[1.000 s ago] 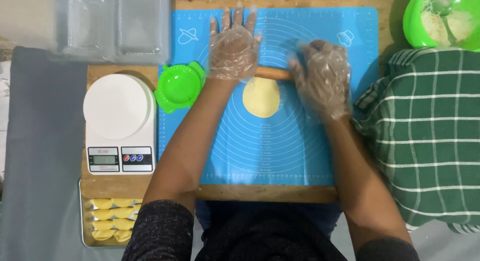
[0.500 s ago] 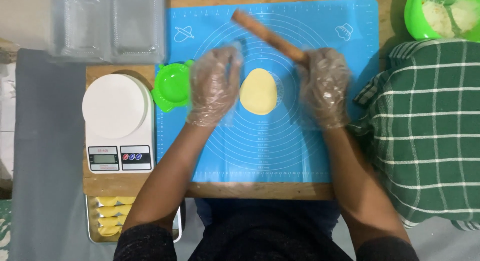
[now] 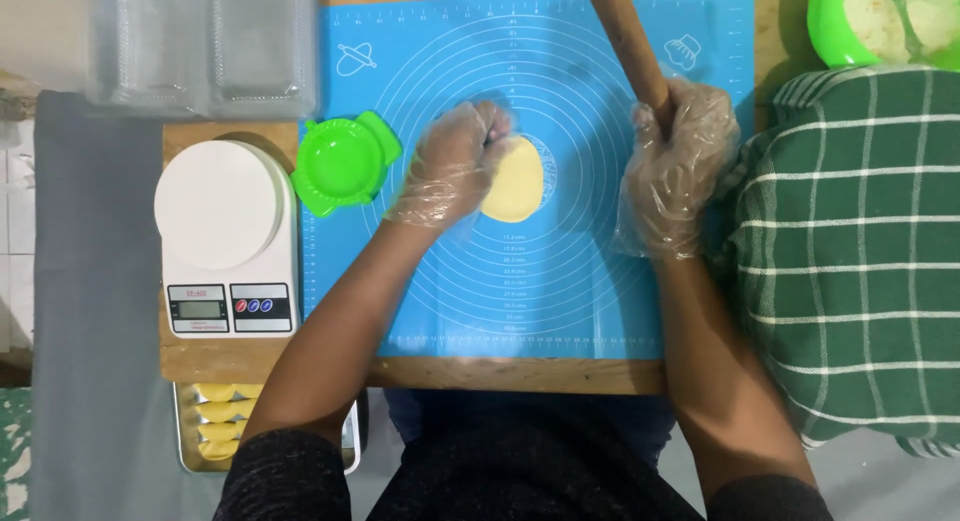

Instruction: Rolling out a small piece of dough into a thin sheet using a wooden rolling pin on a silicone pastry mat.

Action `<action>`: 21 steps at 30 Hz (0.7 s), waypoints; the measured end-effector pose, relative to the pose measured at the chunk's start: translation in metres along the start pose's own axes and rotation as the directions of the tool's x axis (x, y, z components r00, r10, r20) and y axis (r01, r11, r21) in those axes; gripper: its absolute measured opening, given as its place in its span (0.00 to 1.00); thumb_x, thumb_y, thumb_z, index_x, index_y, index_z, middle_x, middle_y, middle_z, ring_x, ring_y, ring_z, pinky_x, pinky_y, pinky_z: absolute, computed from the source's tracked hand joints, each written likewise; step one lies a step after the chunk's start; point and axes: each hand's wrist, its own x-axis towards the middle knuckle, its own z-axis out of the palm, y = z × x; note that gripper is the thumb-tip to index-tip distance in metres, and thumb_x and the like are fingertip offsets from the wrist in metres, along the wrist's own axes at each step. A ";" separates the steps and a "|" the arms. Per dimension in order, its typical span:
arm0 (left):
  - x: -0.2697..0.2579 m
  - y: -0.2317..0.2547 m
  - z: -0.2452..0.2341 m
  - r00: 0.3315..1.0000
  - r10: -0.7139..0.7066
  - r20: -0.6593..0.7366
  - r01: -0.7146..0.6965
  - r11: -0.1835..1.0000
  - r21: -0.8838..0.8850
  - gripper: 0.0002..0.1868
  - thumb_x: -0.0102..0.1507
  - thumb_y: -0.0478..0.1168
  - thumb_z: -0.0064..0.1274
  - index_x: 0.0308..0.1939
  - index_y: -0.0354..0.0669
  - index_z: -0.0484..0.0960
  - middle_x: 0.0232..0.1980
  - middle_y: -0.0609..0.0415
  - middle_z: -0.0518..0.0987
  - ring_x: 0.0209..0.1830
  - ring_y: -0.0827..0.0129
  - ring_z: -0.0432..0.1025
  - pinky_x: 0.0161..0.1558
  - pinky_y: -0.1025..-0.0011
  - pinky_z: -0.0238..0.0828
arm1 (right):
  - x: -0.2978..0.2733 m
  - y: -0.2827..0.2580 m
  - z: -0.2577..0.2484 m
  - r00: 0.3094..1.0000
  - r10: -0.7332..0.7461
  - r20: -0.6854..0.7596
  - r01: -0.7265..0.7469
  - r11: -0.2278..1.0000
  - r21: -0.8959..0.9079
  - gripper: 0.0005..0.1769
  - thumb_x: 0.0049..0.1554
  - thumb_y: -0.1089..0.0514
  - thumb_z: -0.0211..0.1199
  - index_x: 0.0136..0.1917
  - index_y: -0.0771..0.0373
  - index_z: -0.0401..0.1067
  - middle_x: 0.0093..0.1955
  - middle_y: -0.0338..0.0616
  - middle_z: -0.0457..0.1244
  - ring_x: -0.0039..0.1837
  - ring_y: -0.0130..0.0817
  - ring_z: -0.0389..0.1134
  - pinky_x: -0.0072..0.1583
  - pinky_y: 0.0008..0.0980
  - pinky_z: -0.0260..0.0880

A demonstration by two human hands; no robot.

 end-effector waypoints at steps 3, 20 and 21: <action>0.009 -0.016 0.010 0.995 0.002 0.103 -0.019 0.986 0.167 0.08 0.59 0.37 0.61 0.42 0.48 0.85 0.48 0.56 0.83 0.42 0.60 0.79 0.41 0.62 0.75 | -0.003 0.009 0.003 0.999 -0.026 -0.027 0.027 1.000 0.015 0.10 0.58 0.69 0.66 0.53 0.72 0.73 0.48 0.55 0.62 0.50 0.49 0.65 0.51 0.44 0.68; 0.000 0.031 -0.004 0.901 0.232 0.366 0.309 0.248 -0.918 0.09 0.69 0.40 0.50 0.42 0.40 0.83 0.46 0.52 0.82 0.49 0.63 0.79 0.57 0.69 0.78 | -0.001 0.007 -0.005 0.996 0.011 -0.094 -0.006 0.999 0.049 0.12 0.60 0.66 0.64 0.55 0.75 0.72 0.49 0.58 0.62 0.51 0.52 0.65 0.54 0.48 0.66; 0.000 0.034 -0.013 0.866 0.233 0.442 0.332 0.393 -0.858 0.13 0.69 0.45 0.47 0.40 0.42 0.83 0.42 0.55 0.83 0.47 0.65 0.79 0.60 0.66 0.78 | -0.002 0.009 -0.003 0.995 0.018 -0.093 -0.013 0.998 0.053 0.12 0.61 0.65 0.63 0.56 0.75 0.71 0.50 0.59 0.62 0.52 0.52 0.65 0.54 0.48 0.67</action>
